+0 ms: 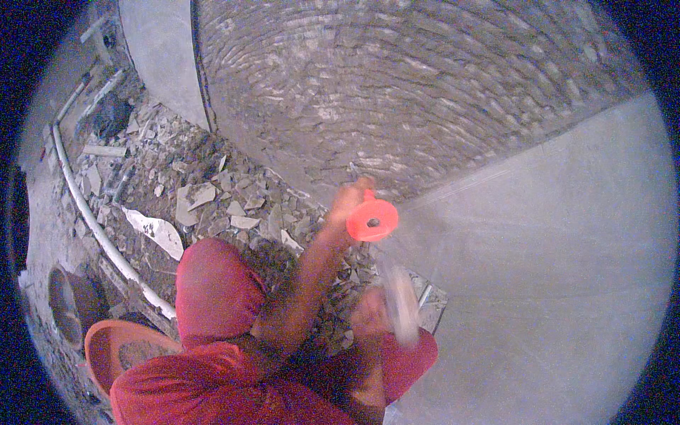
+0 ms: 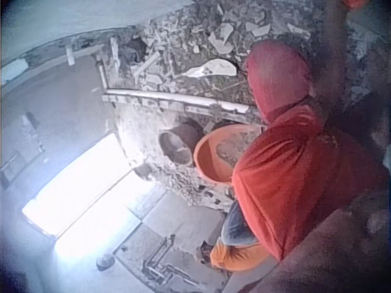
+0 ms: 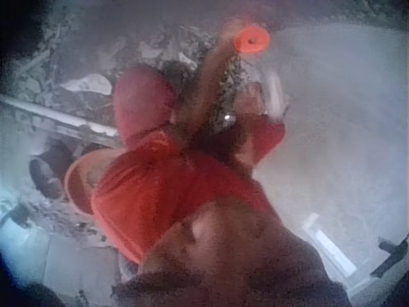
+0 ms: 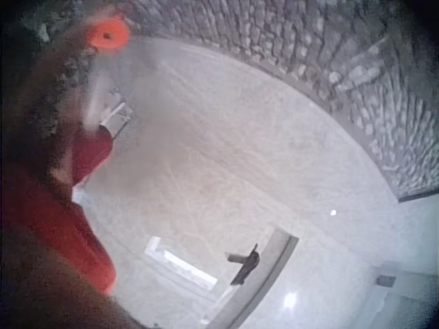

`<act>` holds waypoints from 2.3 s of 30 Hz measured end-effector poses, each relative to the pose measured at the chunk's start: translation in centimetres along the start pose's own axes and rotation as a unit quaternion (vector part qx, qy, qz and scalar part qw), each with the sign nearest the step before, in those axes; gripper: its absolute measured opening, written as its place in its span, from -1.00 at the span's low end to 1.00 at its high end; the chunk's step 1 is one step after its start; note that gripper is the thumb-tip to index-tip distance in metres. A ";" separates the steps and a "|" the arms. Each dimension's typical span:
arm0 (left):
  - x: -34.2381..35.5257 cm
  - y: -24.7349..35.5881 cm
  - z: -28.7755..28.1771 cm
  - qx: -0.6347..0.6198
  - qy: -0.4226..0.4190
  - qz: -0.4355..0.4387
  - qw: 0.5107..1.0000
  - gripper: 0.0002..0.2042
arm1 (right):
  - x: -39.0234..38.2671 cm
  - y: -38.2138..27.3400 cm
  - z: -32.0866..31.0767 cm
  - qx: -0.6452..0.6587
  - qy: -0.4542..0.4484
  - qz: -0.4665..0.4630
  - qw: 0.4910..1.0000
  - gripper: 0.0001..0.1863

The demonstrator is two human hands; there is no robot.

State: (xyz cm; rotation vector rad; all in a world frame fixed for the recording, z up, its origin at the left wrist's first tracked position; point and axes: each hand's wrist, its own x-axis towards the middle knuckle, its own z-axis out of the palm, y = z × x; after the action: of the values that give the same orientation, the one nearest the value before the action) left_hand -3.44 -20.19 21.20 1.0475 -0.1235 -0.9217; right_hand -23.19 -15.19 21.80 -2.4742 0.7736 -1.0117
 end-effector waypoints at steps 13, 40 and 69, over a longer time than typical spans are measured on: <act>0.9 -1.0 0.5 -0.055 0.028 -0.030 0.998 -0.79 | 0.2 0.3 1.1 0.024 0.047 0.026 0.998 -0.63; 1.3 -0.7 0.4 -0.114 0.004 0.091 0.989 -0.76 | 2.4 0.6 2.9 0.155 0.043 0.231 0.960 -0.64; 0.8 0.3 -2.1 0.198 -0.010 0.129 0.972 -0.78 | -0.4 -3.8 -2.8 0.489 0.093 0.072 0.865 -0.39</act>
State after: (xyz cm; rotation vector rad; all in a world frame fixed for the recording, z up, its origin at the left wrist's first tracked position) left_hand -1.74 -19.26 20.05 1.3524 -0.4659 -0.6834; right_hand -24.07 -12.26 25.42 -1.4398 0.3292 -1.1938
